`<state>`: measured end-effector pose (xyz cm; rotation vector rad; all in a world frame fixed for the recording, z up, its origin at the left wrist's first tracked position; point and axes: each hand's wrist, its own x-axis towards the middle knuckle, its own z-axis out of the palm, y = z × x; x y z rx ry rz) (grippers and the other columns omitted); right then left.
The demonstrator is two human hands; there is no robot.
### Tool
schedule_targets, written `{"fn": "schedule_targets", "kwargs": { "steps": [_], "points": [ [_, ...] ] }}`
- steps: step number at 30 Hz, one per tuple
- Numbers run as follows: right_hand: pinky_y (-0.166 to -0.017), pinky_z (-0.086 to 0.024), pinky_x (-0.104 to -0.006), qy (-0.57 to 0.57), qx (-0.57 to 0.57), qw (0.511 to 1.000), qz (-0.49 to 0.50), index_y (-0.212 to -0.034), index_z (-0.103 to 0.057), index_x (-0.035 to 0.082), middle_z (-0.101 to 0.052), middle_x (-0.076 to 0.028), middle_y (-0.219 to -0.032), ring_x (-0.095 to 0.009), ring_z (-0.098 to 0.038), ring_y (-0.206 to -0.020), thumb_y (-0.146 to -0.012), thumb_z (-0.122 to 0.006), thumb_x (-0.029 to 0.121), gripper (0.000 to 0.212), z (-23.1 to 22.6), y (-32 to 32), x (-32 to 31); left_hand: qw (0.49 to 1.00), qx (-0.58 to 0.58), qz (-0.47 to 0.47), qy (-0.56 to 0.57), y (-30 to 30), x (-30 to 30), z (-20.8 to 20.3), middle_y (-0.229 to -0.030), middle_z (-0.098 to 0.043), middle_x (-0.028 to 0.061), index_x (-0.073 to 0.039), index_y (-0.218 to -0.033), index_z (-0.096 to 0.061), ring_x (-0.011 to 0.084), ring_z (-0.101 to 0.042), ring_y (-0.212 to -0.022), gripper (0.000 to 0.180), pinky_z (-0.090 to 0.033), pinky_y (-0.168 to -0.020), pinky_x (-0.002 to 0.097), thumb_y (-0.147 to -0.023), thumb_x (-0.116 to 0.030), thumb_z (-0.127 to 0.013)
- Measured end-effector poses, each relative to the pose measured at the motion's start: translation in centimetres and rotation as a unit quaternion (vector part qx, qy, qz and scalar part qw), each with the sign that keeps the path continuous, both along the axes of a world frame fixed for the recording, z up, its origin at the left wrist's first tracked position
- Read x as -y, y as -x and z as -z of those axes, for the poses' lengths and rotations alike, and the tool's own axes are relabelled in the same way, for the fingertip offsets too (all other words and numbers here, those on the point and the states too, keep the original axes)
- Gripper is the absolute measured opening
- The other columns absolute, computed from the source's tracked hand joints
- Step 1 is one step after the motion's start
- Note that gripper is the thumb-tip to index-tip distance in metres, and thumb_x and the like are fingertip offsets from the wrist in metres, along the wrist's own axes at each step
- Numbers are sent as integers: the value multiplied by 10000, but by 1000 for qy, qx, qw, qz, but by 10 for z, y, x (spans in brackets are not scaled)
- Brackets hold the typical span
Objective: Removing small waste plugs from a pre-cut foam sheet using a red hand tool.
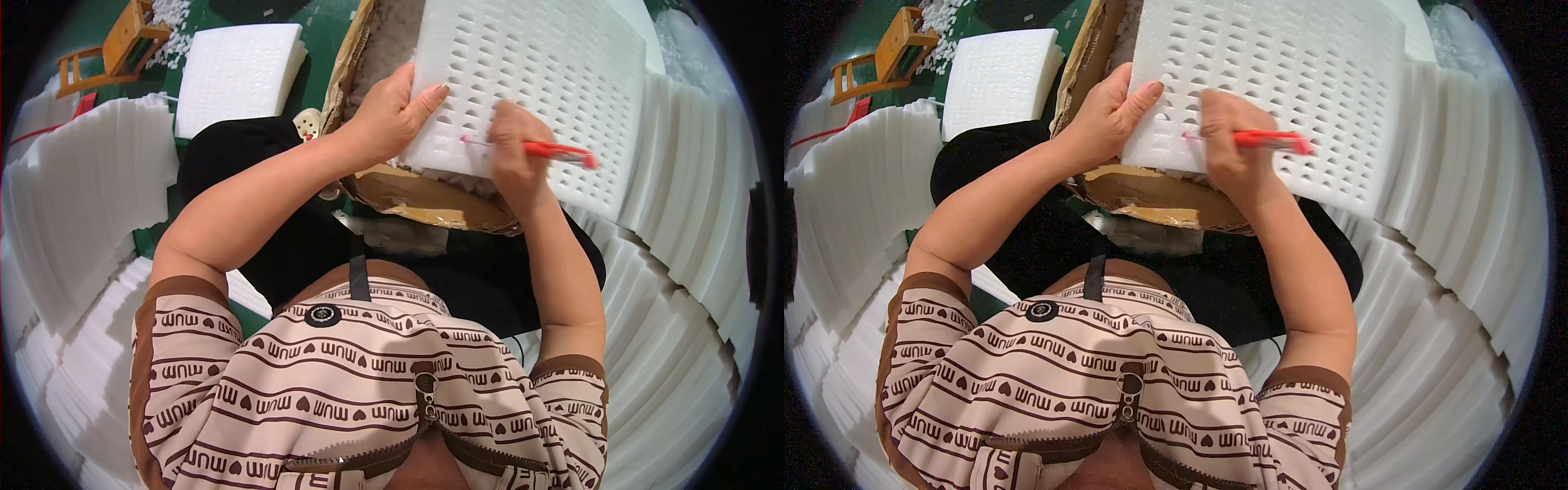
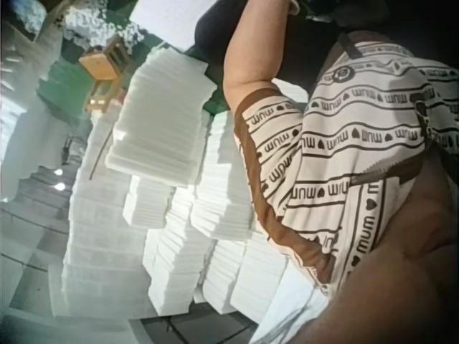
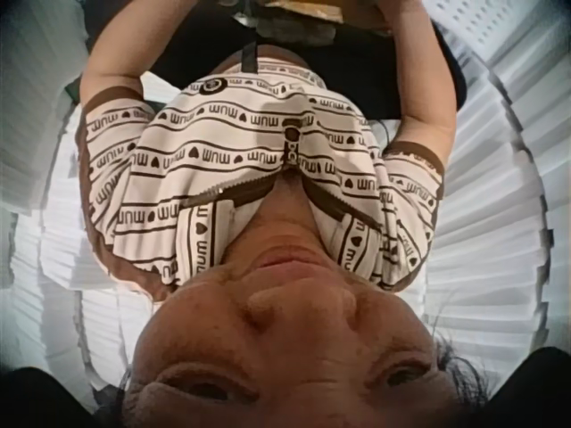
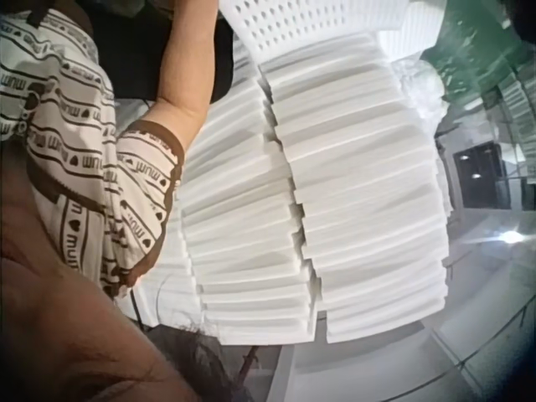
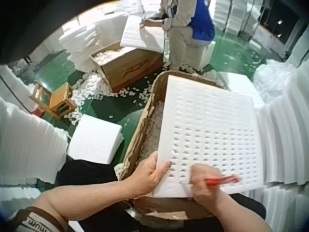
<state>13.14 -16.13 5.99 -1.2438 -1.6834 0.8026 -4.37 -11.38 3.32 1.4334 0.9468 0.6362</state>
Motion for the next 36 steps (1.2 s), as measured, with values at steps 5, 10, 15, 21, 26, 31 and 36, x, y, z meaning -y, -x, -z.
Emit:
{"fn": "schedule_targets", "kwargs": {
  "steps": [5,10,15,21,26,31,36],
  "points": [
    [-511,-325,-288,-80,-94,992,-39,-661,-472,28,-457,-41,-610,-157,-367,-538,-859,-436,-18,207,3,4,-3,999,-8,-12,-37,-4,2,-1,-786,-619,151,34,-994,-493,186,-591,-599,297,-495,-524,272,-936,-254,-534],
    [-462,-340,-289,-95,-4,995,4,-651,-527,18,-489,-53,-583,-162,-394,-496,-813,-547,-2,164,14,11,-4,991,-97,9,-95,-1,-4,1,-782,-617,159,36,-998,-495,199,-590,-595,295,-491,-523,260,-934,-250,-538],
    [-460,-335,-291,50,-195,978,47,-608,-492,17,-484,-41,-584,-161,-388,-492,-863,-529,34,259,-6,-19,8,998,-58,9,-9,2,-2,-6,-847,-606,99,8,-1065,-470,118,-589,-663,300,-496,-554,220,-966,-272,-501],
    [-450,-323,-289,-27,33,999,1,-598,-489,26,-466,-30,-555,-164,-368,-471,-890,-516,57,295,0,4,1,997,55,-3,47,3,-4,1,-866,-614,106,10,-1097,-470,118,-598,-672,302,-508,-560,215,-966,-261,-501],
    [-441,-313,-293,-13,-11,1000,15,-590,-486,39,-449,-29,-529,-176,-351,-454,-889,-524,72,303,-2,5,0,1000,13,5,27,3,-6,8,-884,-617,109,13,-1124,-467,115,-601,-678,308,-511,-564,214,-967,-251,-496],
    [-440,-318,-299,-72,72,995,-14,-610,-497,44,-460,-29,-532,-181,-359,-450,-886,-531,81,280,14,4,1,999,30,11,26,2,-3,12,-893,-616,109,14,-1140,-466,116,-603,-681,310,-508,-561,215,-969,-244,-492],
    [-442,-333,-299,-42,111,993,-20,-635,-508,43,-486,-29,-557,-178,-381,-459,-880,-531,77,249,11,3,3,999,27,10,17,2,-4,10,-901,-614,109,11,-1146,-466,116,-603,-697,307,-505,-567,216,-972,-241,-485]
  ]
}}
